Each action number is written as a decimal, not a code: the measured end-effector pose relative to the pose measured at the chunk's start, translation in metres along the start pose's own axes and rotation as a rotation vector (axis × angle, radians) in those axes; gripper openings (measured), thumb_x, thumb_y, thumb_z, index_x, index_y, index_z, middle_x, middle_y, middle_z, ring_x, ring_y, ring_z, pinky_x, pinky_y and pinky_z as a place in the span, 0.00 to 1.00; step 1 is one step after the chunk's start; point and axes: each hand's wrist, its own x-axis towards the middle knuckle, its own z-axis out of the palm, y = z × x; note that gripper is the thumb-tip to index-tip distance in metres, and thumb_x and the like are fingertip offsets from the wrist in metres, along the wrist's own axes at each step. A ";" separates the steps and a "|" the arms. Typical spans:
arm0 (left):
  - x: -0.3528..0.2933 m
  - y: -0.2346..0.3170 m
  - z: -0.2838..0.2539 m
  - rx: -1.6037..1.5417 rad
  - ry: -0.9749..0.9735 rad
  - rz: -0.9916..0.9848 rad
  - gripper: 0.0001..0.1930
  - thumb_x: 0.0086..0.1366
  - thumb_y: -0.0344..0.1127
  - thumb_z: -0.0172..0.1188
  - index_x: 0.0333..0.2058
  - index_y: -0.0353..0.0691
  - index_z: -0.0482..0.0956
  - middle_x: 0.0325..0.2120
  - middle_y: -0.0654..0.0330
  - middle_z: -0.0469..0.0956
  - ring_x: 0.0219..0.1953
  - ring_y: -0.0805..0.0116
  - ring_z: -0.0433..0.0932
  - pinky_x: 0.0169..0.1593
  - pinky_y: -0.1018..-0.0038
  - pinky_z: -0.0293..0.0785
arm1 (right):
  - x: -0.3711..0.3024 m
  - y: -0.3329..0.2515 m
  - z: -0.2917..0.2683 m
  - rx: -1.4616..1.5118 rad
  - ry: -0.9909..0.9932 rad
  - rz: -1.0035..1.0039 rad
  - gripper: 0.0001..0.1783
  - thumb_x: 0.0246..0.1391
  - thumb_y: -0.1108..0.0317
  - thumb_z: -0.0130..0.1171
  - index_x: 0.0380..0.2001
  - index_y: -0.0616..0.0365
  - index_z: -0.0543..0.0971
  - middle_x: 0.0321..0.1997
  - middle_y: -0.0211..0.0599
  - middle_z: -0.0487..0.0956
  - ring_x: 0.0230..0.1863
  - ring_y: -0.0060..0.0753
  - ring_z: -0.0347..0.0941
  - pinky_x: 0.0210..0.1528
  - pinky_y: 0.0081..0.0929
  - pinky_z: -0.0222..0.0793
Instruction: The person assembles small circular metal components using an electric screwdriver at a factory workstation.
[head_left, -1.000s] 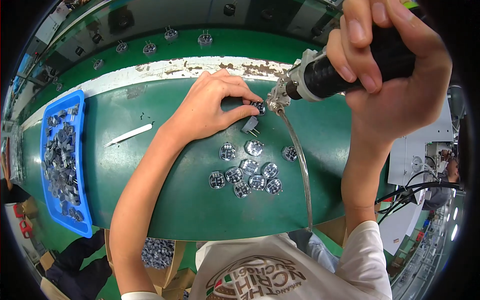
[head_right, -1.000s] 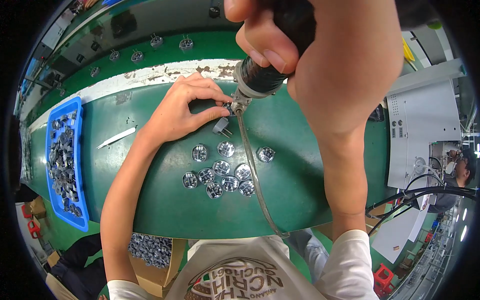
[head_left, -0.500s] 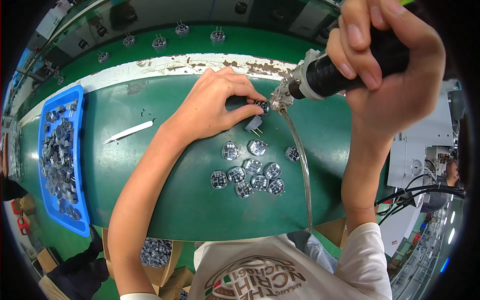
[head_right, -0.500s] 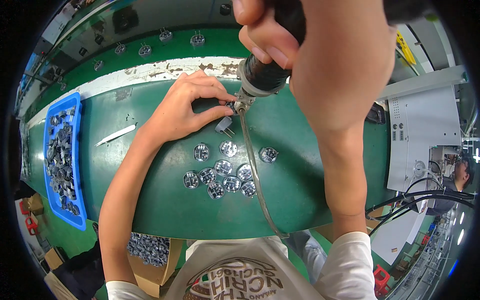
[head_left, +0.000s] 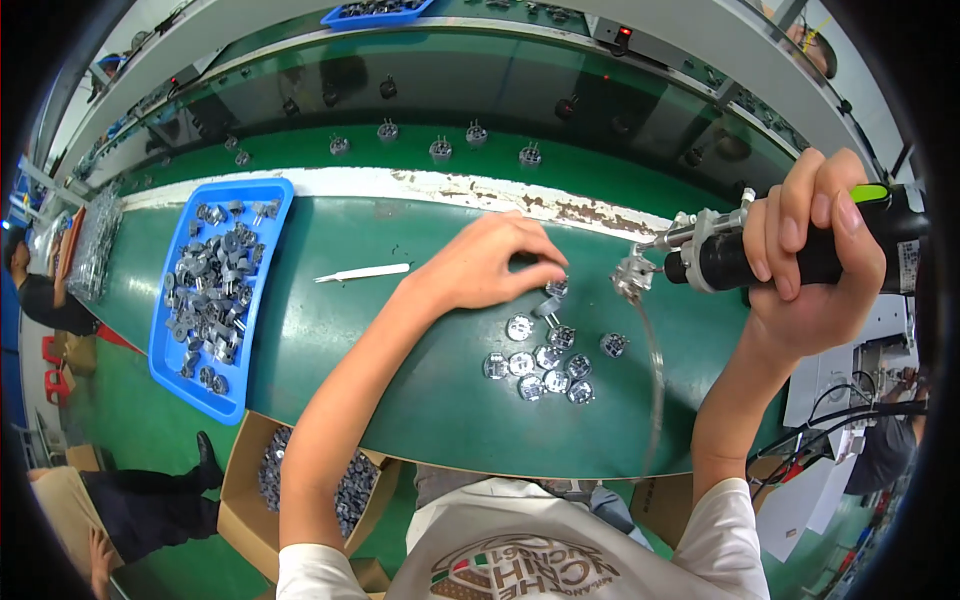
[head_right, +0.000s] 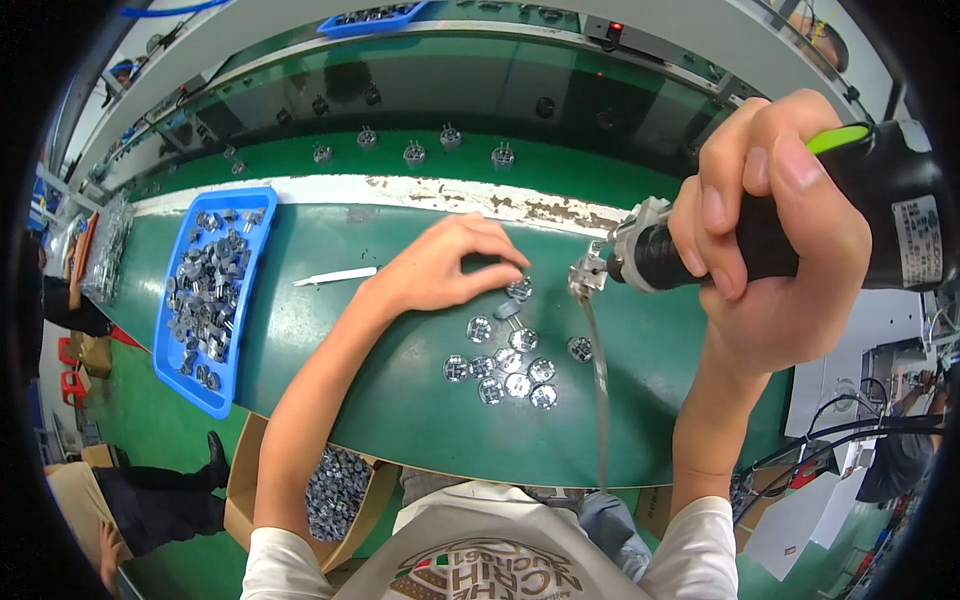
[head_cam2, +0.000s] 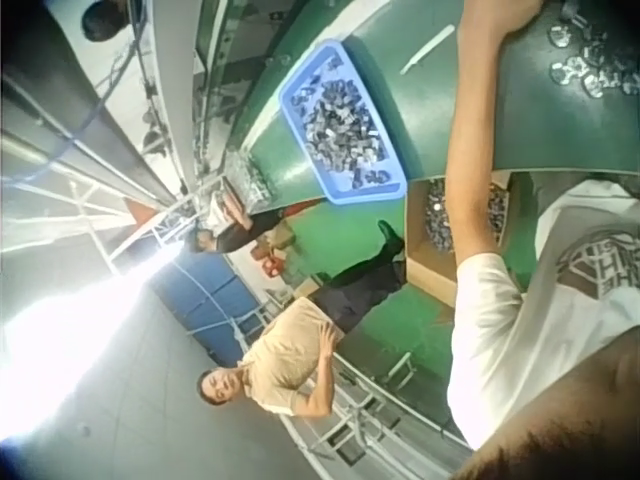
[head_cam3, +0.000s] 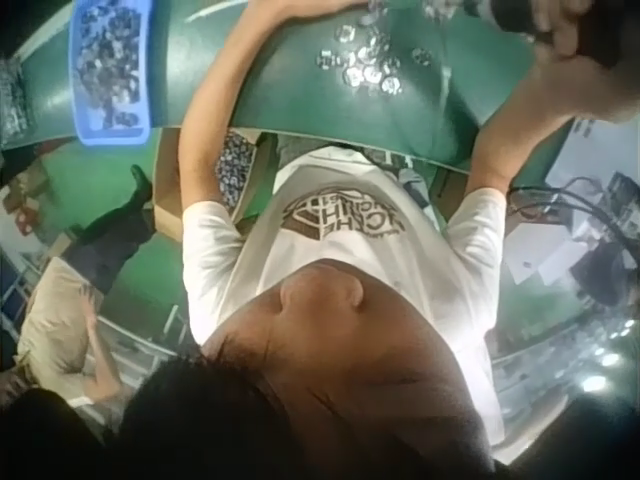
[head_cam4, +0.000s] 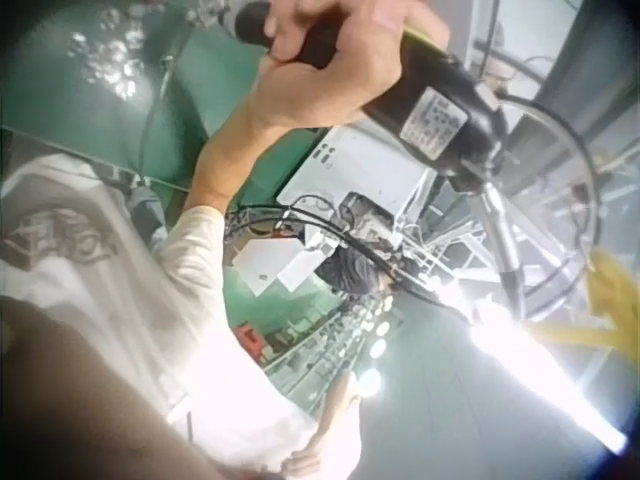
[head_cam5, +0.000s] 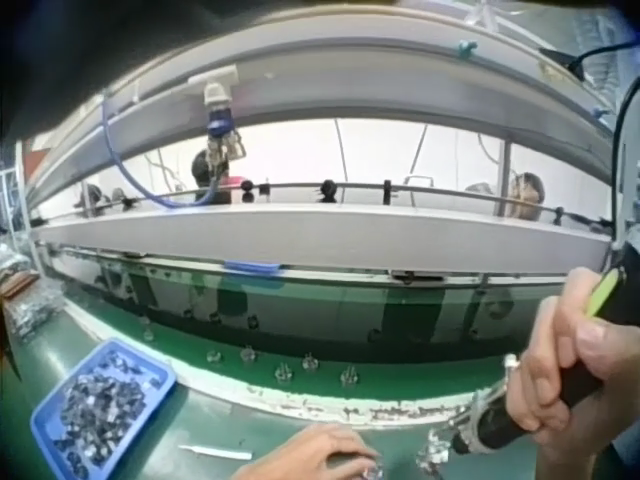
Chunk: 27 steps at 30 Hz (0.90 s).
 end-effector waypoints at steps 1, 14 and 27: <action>0.005 -0.002 -0.003 0.049 0.073 -0.028 0.11 0.65 0.37 0.66 0.40 0.37 0.87 0.36 0.55 0.84 0.42 0.57 0.81 0.51 0.63 0.75 | -0.001 -0.006 -0.005 0.007 -0.002 0.001 0.10 0.67 0.65 0.44 0.32 0.59 0.63 0.28 0.38 0.67 0.11 0.14 0.52 0.18 0.17 0.59; 0.084 -0.052 0.012 0.464 0.332 -0.202 0.18 0.53 0.41 0.75 0.41 0.39 0.86 0.37 0.53 0.83 0.45 0.52 0.78 0.51 0.58 0.76 | 0.009 0.012 0.000 -0.203 0.121 0.013 0.11 0.68 0.65 0.45 0.33 0.61 0.67 0.27 0.42 0.70 0.09 0.14 0.51 0.17 0.18 0.57; 0.016 -0.009 0.026 0.076 0.085 -0.041 0.18 0.52 0.38 0.77 0.41 0.45 0.85 0.43 0.67 0.84 0.50 0.62 0.74 0.58 0.64 0.64 | 0.002 0.037 0.021 -0.065 0.024 0.049 0.13 0.68 0.62 0.42 0.34 0.61 0.68 0.29 0.43 0.71 0.10 0.16 0.51 0.18 0.20 0.57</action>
